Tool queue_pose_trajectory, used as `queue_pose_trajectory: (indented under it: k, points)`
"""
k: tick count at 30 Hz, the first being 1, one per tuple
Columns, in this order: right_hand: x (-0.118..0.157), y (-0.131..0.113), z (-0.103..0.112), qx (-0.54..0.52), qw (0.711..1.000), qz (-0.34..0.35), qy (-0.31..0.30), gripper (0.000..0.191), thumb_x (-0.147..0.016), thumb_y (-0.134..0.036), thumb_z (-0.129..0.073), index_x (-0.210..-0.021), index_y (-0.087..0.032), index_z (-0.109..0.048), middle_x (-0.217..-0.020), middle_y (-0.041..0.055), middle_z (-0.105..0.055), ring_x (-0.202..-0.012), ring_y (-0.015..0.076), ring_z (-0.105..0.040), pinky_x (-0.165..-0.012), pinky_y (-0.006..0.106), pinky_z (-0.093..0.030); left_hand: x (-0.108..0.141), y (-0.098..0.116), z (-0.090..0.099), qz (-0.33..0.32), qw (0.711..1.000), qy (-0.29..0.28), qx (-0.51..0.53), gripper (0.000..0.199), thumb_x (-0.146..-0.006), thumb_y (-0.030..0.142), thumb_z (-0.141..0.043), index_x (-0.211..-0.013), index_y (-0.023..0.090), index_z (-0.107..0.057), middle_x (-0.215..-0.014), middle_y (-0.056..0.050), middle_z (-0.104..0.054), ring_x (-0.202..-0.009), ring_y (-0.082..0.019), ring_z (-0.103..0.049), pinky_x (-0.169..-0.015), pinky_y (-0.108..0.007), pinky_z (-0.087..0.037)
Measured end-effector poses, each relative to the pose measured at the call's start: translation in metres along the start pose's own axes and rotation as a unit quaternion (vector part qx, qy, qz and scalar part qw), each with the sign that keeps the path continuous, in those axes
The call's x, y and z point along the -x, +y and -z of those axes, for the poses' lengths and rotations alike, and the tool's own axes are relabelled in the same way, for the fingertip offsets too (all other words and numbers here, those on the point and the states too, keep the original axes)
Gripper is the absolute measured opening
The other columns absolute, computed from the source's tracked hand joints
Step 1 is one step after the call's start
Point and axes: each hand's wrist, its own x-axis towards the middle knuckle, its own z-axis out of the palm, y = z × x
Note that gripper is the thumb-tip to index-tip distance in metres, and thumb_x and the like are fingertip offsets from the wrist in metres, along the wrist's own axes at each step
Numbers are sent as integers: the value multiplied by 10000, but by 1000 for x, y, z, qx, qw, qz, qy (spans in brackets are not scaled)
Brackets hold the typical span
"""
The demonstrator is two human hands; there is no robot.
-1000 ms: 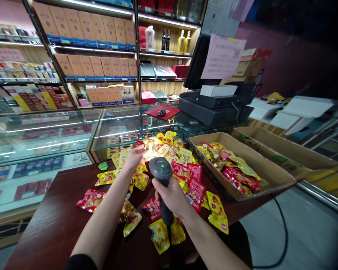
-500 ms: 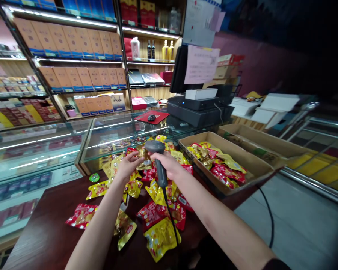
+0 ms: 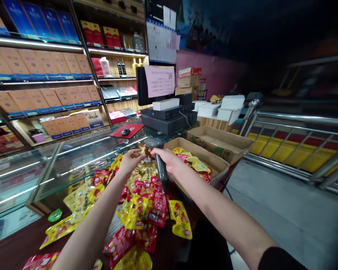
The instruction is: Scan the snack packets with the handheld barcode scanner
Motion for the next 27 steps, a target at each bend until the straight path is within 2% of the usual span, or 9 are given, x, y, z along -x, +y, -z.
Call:
queue_pose_trajectory:
  k: [4, 7, 10, 13, 15, 18, 22, 25, 27]
  points:
    - [7, -28, 64, -17, 998, 5, 62, 49, -639, -157, -605, -686, -144, -607, -502, -36, -500, -474, 88, -440, -495, 221, -384, -17, 17, -76, 11, 999, -46, 18, 616, -524, 396, -822, -1049, 122, -653, -775, -51, -681, -579, -107, -575, -501, -199, -414]
    - [17, -42, 107, -21, 995, 16, 101, 57, -648, -163, -600, -703, -147, -602, -486, -34, -494, -440, 91, -421, -452, 223, -356, -19, 25, -123, 40, 990, -126, 43, 563, -552, 372, -815, -1032, 122, -661, -847, -69, -696, -631, -123, -610, -549, -223, -469]
    - [29, -48, 135, -24, 990, 36, 134, 108, -637, -165, -606, -743, -147, -618, -492, -35, -503, -427, 90, -403, -425, 221, -324, -18, 29, -150, 42, 979, -184, 73, 568, -550, 367, -821, -1035, 117, -659, -902, -92, -703, -720, -163, -648, -611, -266, -517]
    - [35, -47, 144, -26, 987, 50, 153, 145, -610, -156, -611, -753, -141, -631, -513, -36, -511, -444, 84, -403, -431, 218, -315, -15, 29, -154, 40, 978, -193, 66, 573, -552, 382, -820, -1034, 116, -662, -913, -105, -708, -759, -185, -659, -621, -275, -528]
    - [36, -44, 140, -25, 987, 51, 153, 146, -590, -155, -614, -735, -144, -629, -518, -39, -510, -465, 86, -418, -448, 218, -321, -12, 27, -143, 42, 980, -186, 49, 568, -556, 404, -815, -1029, 124, -669, -901, -102, -711, -772, -193, -664, -618, -272, -528]
    - [35, -41, 122, -10, 986, 71, 153, 168, -559, -168, -631, -726, -150, -642, -519, -48, -508, -489, 86, -419, -467, 219, -311, -7, 20, -111, 44, 985, -161, 37, 591, -545, 438, -814, -1033, 135, -675, -873, -94, -712, -797, -211, -672, -616, -275, -532]
    - [35, -39, 79, 25, 986, 110, 126, 260, -524, -206, -668, -776, -143, -686, -624, -29, -596, -531, 82, -424, -491, 224, -301, 4, 8, -44, 52, 992, -107, 33, 611, -527, 453, -820, -1025, 129, -679, -894, -104, -711, -811, -219, -676, -636, -279, -538]
    - [34, -30, 38, 29, 994, 84, 61, 262, -520, -203, -669, -773, -138, -695, -685, -17, -632, -569, 80, -456, -520, 219, -325, 16, -1, 13, 60, 996, -58, 27, 602, -525, 457, -821, -1014, 133, -685, -937, -109, -708, -816, -217, -677, -654, -285, -544]
    - [33, -18, 9, 23, 998, 58, 25, 209, -525, -188, -659, -726, -136, -682, -646, -21, -618, -559, 75, -458, -520, 213, -333, 27, -9, 49, 68, 997, -24, 28, 598, -527, 450, -824, -1020, 142, -684, -965, -107, -705, -817, -213, -676, -658, -286, -547]
